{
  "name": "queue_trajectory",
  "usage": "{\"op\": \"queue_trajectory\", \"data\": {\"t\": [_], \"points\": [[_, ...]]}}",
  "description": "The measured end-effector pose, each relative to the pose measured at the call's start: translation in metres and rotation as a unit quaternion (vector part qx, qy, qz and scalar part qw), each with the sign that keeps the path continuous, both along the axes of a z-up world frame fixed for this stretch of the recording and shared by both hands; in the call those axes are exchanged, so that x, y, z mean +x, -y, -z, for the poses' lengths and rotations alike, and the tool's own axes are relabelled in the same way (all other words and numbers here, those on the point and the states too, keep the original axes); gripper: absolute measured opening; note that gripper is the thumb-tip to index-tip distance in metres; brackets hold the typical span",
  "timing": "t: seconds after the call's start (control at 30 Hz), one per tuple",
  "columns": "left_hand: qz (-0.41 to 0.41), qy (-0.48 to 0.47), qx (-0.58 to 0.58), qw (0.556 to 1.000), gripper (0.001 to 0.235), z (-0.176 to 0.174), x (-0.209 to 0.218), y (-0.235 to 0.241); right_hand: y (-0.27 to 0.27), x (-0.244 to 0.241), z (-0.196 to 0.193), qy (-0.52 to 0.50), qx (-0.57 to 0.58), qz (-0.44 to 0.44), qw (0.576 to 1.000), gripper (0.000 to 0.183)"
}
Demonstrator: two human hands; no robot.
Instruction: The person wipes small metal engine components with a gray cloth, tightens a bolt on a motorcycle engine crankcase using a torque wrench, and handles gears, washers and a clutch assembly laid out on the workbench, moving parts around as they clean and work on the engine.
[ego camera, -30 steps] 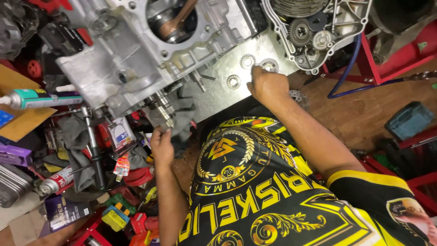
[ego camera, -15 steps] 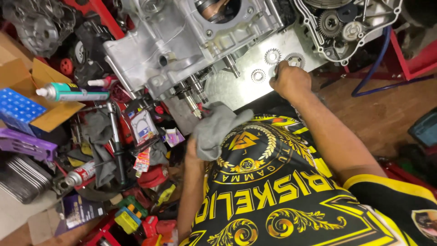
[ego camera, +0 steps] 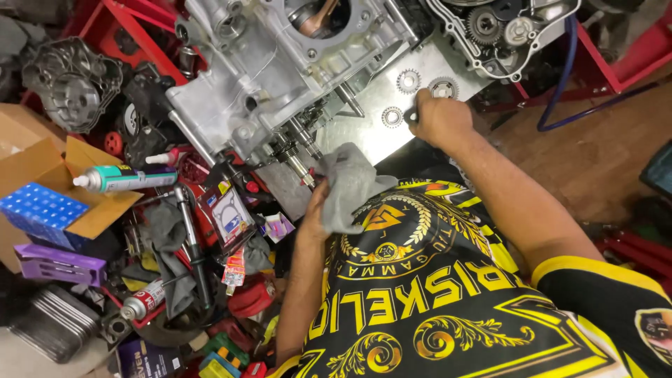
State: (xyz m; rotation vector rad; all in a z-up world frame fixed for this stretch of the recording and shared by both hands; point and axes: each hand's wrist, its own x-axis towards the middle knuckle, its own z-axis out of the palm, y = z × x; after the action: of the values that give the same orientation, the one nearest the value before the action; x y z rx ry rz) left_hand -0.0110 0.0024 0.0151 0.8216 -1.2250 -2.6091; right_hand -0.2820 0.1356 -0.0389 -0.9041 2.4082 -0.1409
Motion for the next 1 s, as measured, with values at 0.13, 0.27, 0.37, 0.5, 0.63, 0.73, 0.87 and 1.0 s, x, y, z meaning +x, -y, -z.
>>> {"op": "queue_trajectory", "data": {"t": [0.13,0.27,0.37,0.5,0.63,0.73,0.87,1.0], "points": [[-0.015,0.002,-0.054,0.998,0.045,0.026,-0.018,-0.01,-0.019,0.013,0.013,-0.036,-0.017,-0.04,0.998,0.031],[-0.018,0.027,-0.101,0.994,0.047,0.097,-0.015,-0.018,-0.04,0.041,0.049,-0.12,-0.138,-0.138,0.973,0.015],[-0.032,0.108,-0.021,0.993,0.05,0.099,-0.031,-0.028,-0.028,0.061,0.02,-0.142,-0.318,-0.2,0.916,0.02],[-0.016,0.058,-0.144,0.988,0.03,0.075,-0.06,-0.018,-0.014,0.066,0.025,-0.17,-0.503,-0.293,0.795,0.023],[-0.007,0.095,-0.313,0.945,0.027,0.088,-0.056,-0.008,-0.014,0.06,-0.011,0.032,-0.225,-0.175,0.958,0.038],[-0.039,0.087,-0.331,0.939,0.024,0.085,-0.058,-0.008,-0.021,0.057,-0.001,0.306,-0.291,-0.015,0.906,0.102],[-0.087,0.09,-0.327,0.937,0.015,0.076,-0.061,-0.009,-0.023,0.061,0.028,0.395,-0.336,-0.024,0.855,0.044],[-0.104,0.0,-0.185,0.977,0.015,0.046,-0.061,-0.006,-0.031,0.034,0.021,0.412,-0.44,0.04,0.797,0.016]]}}
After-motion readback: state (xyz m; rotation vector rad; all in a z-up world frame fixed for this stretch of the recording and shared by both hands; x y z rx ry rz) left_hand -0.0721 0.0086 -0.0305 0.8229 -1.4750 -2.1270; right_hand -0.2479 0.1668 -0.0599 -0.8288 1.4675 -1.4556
